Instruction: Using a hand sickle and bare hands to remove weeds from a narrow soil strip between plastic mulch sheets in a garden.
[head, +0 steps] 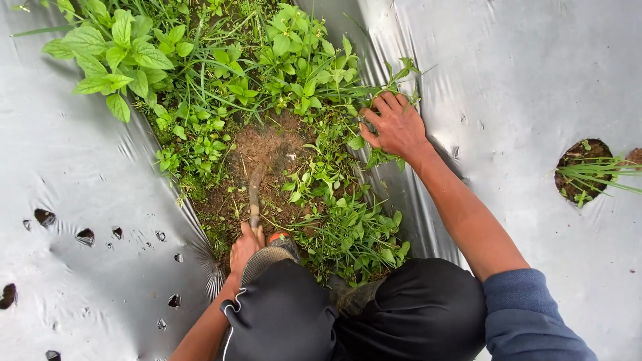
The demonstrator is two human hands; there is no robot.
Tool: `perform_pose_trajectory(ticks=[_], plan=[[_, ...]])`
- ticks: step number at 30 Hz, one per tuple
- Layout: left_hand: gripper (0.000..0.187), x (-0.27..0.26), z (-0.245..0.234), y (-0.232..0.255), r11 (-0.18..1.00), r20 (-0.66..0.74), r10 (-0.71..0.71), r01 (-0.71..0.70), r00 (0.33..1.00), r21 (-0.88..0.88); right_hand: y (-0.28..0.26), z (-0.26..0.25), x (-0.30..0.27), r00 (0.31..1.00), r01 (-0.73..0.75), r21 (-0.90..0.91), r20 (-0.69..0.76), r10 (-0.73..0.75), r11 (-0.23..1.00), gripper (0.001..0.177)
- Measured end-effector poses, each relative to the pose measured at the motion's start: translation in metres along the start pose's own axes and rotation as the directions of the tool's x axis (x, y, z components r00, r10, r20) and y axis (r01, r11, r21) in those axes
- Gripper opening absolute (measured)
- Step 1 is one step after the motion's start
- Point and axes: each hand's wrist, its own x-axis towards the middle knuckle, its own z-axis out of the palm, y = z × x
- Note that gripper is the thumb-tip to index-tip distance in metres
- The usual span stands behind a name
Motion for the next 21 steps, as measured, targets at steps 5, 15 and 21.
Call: perform_pose_trajectory(ticks=[5,15,21], plan=[[0.043,0.006,-0.013,0.000,0.998,0.003,-0.060,0.060,0.998,-0.034,-0.001,-0.003,0.002,0.999,-0.021,-0.013,0.031,0.022,1.000,0.021],[0.046,0.005,-0.018,0.006,0.987,0.105,0.075,-0.089,0.992,0.134,-0.003,-0.006,0.004,0.996,-0.025,-0.010,0.081,0.025,1.000,0.021],[0.030,0.048,-0.052,0.041,0.926,-0.199,-0.061,-0.019,0.978,-0.378,-0.002,0.000,-0.005,0.996,-0.037,-0.015,0.080,0.038,0.999,0.022]])
